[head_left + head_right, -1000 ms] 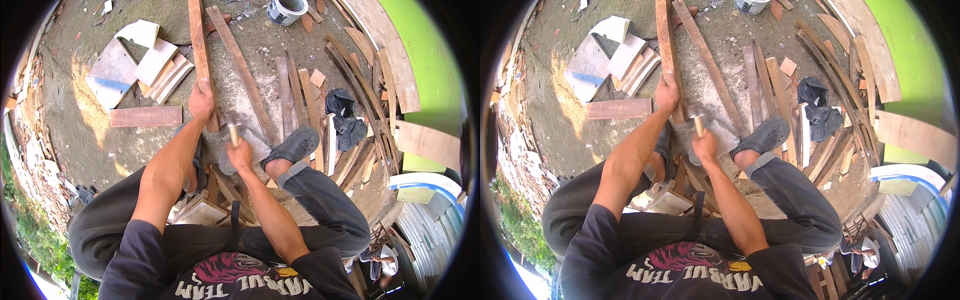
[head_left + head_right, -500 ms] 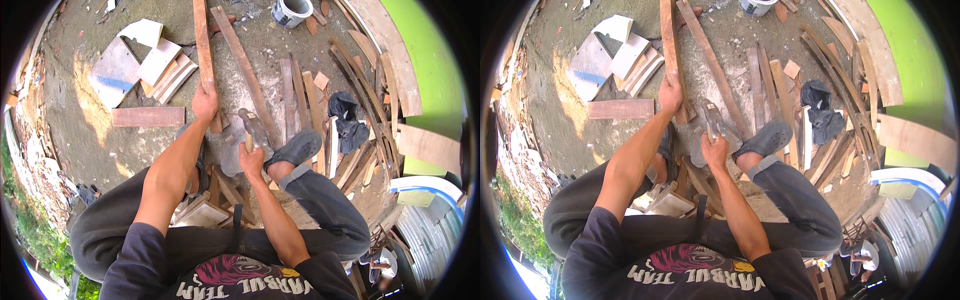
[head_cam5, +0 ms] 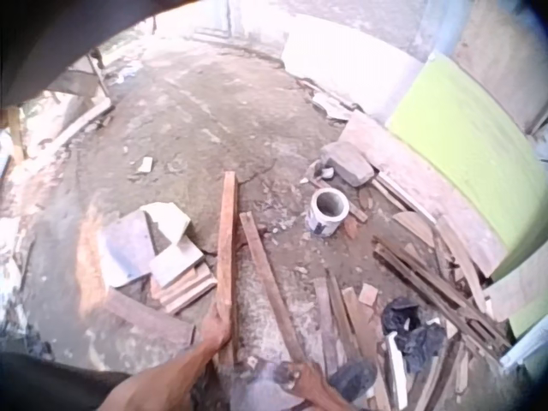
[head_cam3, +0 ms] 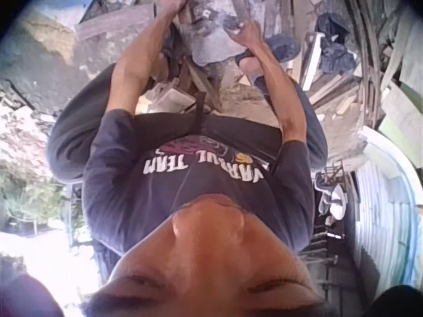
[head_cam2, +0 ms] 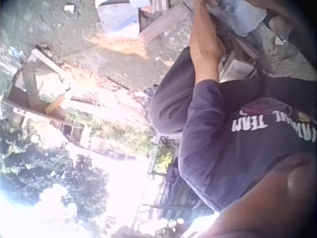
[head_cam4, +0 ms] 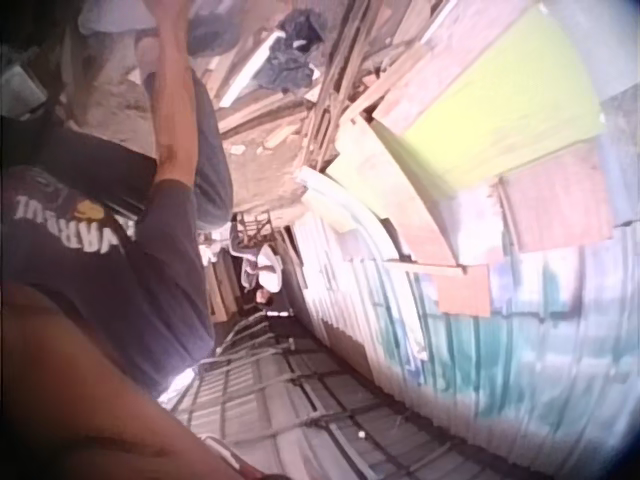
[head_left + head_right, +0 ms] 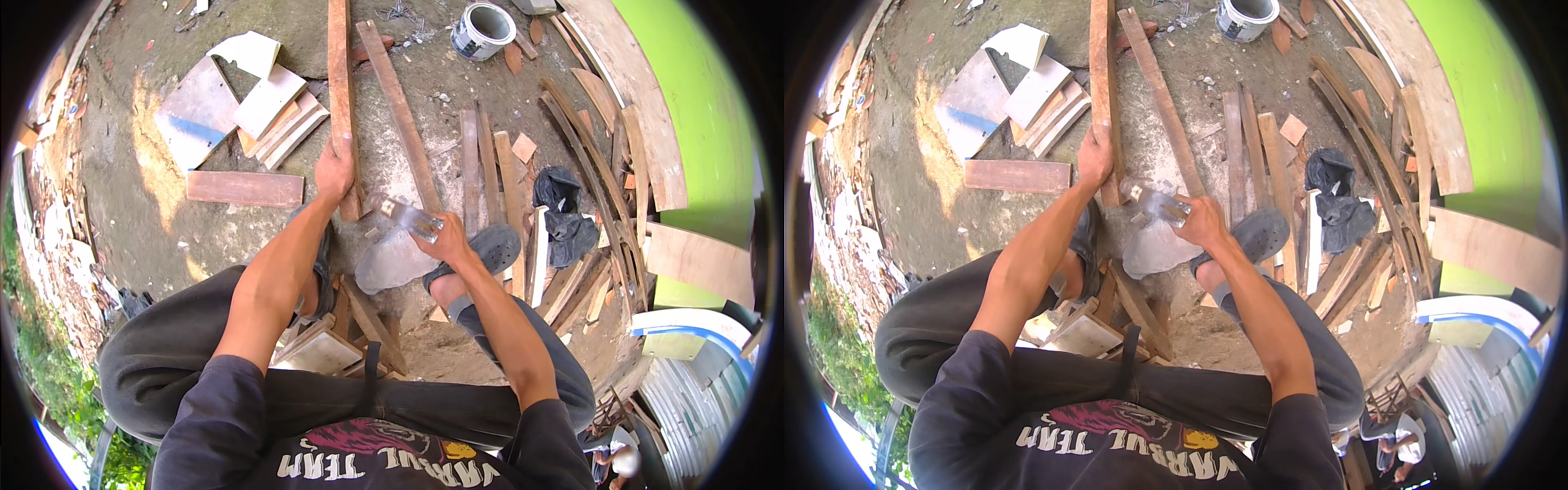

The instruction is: The person sits cross-legged on the ground and uses a hammer to repeatedly strike a wooden plank, splitting it into smaller pieces. The person handles the wood pieces and continues striking them to break them further.

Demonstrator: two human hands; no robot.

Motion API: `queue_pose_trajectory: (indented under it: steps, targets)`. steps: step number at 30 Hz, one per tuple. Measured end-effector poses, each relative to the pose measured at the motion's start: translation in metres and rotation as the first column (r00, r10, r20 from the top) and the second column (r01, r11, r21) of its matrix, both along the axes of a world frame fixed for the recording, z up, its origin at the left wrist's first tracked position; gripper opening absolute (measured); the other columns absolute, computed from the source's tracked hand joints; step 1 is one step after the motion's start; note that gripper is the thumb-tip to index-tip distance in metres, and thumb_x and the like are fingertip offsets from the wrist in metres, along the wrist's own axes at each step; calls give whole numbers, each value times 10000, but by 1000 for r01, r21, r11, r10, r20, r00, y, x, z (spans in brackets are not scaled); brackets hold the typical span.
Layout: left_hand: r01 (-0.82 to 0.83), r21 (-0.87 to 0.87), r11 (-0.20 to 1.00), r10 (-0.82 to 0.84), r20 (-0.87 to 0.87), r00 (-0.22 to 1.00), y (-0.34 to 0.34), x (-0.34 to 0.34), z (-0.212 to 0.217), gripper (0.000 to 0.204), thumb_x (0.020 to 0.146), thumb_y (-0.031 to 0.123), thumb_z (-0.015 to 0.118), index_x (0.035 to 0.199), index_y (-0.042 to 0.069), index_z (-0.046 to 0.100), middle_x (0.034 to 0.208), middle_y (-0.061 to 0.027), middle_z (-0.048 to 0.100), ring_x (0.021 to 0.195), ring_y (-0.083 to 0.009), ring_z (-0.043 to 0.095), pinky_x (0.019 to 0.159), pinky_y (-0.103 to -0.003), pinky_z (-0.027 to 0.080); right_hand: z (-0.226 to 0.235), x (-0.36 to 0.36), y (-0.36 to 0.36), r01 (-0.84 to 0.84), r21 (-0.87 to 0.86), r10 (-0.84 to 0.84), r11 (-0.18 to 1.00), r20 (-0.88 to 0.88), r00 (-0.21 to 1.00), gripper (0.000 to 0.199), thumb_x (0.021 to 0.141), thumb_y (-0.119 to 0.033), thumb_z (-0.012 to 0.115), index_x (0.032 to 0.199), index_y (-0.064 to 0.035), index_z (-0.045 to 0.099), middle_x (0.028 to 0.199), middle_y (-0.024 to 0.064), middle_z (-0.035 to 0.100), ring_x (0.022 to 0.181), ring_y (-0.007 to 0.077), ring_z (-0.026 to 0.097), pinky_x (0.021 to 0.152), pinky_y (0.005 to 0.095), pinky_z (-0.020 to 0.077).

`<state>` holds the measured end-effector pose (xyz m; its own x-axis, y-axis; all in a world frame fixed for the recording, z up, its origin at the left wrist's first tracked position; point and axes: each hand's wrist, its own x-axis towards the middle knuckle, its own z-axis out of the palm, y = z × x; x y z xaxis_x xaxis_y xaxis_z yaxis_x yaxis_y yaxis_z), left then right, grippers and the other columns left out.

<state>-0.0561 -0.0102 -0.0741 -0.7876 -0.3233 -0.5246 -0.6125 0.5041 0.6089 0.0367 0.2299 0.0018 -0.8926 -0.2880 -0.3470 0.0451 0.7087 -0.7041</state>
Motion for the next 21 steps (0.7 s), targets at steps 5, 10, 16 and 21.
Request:
queue_pose_trajectory:
  steps: [5,10,16,21]
  targets:
    - [-26,-27,999,26,-23,999,-1,3,2,819,936,698,406,1409,37,504,1214,-288,639,1155,-453,600,991,-481,460,-9,-37,-6,-243,223,248,944,10,969,149,735,-211,736,769,-87,660,637,180,649,627,374,670,587,468,529]
    - [-24,-38,999,23,-9,1000,3,1,7,816,937,691,413,1422,40,497,1198,-296,642,1147,-446,606,989,-468,466,-29,-44,3,-326,57,330,944,-102,938,144,745,-221,700,744,-95,630,620,164,640,602,362,660,576,470,529]
    - [-27,-162,986,32,27,999,4,1,5,813,939,690,404,1432,49,488,1178,-300,648,1130,-454,612,986,-475,467,-32,-54,3,-313,100,322,945,-98,942,129,715,-167,724,737,-104,614,603,140,626,586,354,652,560,474,522]
    - [-26,-111,993,31,40,999,8,-2,8,827,933,699,399,1439,49,479,1186,-296,648,1134,-453,612,987,-483,464,-43,-43,8,-339,-21,327,941,-219,919,129,709,-172,719,746,-105,615,599,143,626,587,350,656,558,466,525]
